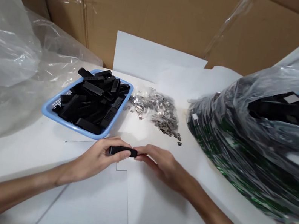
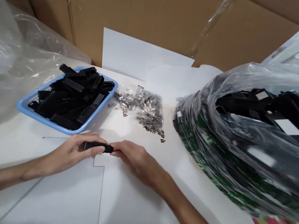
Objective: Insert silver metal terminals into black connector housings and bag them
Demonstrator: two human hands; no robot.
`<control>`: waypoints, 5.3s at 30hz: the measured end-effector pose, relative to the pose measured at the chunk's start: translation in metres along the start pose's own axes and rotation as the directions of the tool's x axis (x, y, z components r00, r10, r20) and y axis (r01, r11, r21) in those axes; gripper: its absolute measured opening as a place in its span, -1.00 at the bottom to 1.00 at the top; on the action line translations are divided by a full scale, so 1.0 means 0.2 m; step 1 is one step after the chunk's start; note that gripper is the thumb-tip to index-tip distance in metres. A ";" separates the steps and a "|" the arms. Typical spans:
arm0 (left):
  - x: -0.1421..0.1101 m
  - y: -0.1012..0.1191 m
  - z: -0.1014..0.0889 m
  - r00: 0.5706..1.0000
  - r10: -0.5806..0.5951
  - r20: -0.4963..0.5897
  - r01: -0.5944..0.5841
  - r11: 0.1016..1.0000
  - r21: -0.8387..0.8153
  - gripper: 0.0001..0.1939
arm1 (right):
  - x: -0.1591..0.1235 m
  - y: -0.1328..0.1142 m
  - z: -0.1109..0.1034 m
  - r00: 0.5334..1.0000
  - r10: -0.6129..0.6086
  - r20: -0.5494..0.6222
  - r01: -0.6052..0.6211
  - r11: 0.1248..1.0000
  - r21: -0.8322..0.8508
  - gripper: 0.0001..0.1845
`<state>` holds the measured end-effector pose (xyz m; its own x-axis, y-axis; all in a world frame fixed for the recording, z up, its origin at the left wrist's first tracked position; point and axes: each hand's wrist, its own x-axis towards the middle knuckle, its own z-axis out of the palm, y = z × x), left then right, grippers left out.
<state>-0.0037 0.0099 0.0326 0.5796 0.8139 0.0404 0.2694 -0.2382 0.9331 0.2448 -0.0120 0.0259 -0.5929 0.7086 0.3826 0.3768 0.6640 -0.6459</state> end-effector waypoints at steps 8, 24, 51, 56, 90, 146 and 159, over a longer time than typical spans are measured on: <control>0.00 -0.04 0.02 0.999 -0.036 -0.024 0.033 0.994 -0.103 -0.69 | 0.18 0.28 -0.02 0.969 0.216 -0.123 -0.247 0.899 -0.362 -0.57; -0.01 -0.03 0.06 0.999 -0.045 -0.015 0.042 0.984 -0.172 -0.72 | 0.07 0.19 0.12 0.950 0.178 -0.255 -0.250 0.925 -0.286 -0.75; -0.01 -0.06 0.16 0.945 0.297 -0.136 -0.193 0.845 0.499 -0.81 | 0.07 -0.09 0.14 0.727 0.525 -0.442 -0.393 0.846 0.360 -0.94; -0.01 -0.04 0.18 0.950 0.254 -0.181 -0.142 0.869 0.474 -0.86 | 0.07 -0.12 0.20 0.736 0.378 -0.562 -0.388 0.916 0.108 -0.90; -0.04 -0.04 0.13 0.898 0.420 -0.133 -0.283 0.782 0.555 -0.65 | 0.01 -0.05 0.08 0.809 0.550 -0.208 -0.396 0.772 0.497 -0.58; -0.04 -0.02 0.11 0.911 0.413 -0.010 -0.336 0.754 0.564 -0.72 | 0.03 -0.06 -0.01 0.819 0.574 -0.004 -0.477 0.684 0.552 -0.75; -0.04 -0.02 0.12 0.882 0.471 0.029 -0.395 0.702 0.592 -0.72 | 0.03 -0.08 -0.03 0.813 0.582 0.031 -0.491 0.657 0.572 -0.72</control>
<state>0.0096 -0.0091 0.0202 0.6604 0.5899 0.4646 0.4159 -0.8025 0.4277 0.2389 -0.0171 0.0426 -0.2847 0.9549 -0.0848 0.1313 -0.0488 -0.9901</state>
